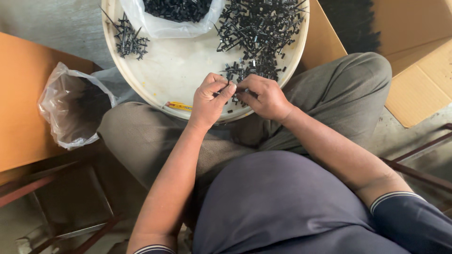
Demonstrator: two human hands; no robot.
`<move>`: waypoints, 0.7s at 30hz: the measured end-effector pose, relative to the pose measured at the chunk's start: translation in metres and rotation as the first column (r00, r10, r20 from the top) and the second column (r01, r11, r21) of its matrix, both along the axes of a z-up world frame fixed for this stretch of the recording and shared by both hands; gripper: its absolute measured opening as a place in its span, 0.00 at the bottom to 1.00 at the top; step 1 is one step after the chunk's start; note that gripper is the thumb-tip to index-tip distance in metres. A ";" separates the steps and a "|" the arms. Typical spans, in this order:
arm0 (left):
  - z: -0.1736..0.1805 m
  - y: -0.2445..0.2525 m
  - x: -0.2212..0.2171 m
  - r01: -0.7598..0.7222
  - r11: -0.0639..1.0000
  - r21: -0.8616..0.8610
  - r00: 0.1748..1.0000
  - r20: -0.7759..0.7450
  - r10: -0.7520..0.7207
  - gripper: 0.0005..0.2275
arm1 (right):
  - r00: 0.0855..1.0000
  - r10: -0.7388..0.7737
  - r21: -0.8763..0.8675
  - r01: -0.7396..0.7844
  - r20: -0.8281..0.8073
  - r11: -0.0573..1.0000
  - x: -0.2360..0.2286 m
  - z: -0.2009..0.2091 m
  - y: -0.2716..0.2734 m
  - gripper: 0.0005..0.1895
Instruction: The person sits cross-legged with a basin on their lap and repeatedly picks small black plastic fasteners and cylindrical sleeves, inserting the sleeves onto the fasteners. They place the assembled units into a plastic bag within the basin. A yellow tool is briefly handled but not used.
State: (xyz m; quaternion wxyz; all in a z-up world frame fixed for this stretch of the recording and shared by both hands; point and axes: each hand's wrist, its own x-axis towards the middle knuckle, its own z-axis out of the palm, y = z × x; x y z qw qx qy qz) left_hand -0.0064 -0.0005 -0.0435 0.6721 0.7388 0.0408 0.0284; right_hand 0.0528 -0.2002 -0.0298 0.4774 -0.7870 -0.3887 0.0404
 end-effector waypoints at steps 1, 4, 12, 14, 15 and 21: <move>0.001 0.000 0.000 0.019 0.997 -0.071 0.999 -0.047 -0.022 0.09 | 0.999 -0.011 -0.008 0.011 -0.032 1.000 0.001 -0.001 0.000 0.08; 0.008 0.000 0.002 0.059 0.993 -0.101 0.998 -0.018 -0.061 0.08 | 0.994 -0.069 -0.026 0.067 -0.086 0.997 0.002 -0.005 -0.001 0.04; 0.035 -0.009 -0.004 -0.117 0.783 0.611 0.944 0.313 -0.103 0.05 | 0.978 -0.187 -0.130 0.175 -0.090 0.976 0.002 -0.022 0.001 0.07; 0.036 -0.009 -0.006 -0.088 0.810 0.580 0.943 0.310 -0.120 0.06 | 0.948 -0.163 -0.099 0.141 -0.273 0.985 0.003 -0.023 0.002 0.09; 0.035 -0.010 -0.006 -0.073 0.824 0.562 0.942 0.311 -0.129 0.06 | 0.921 -0.148 -0.081 0.127 -0.360 0.989 0.004 -0.022 0.001 0.10; 0.029 -0.008 -0.002 -0.149 0.846 0.512 0.977 0.210 0.045 0.06 | 0.968 -0.249 -0.151 0.248 0.010 0.957 0.007 0.004 -0.004 0.12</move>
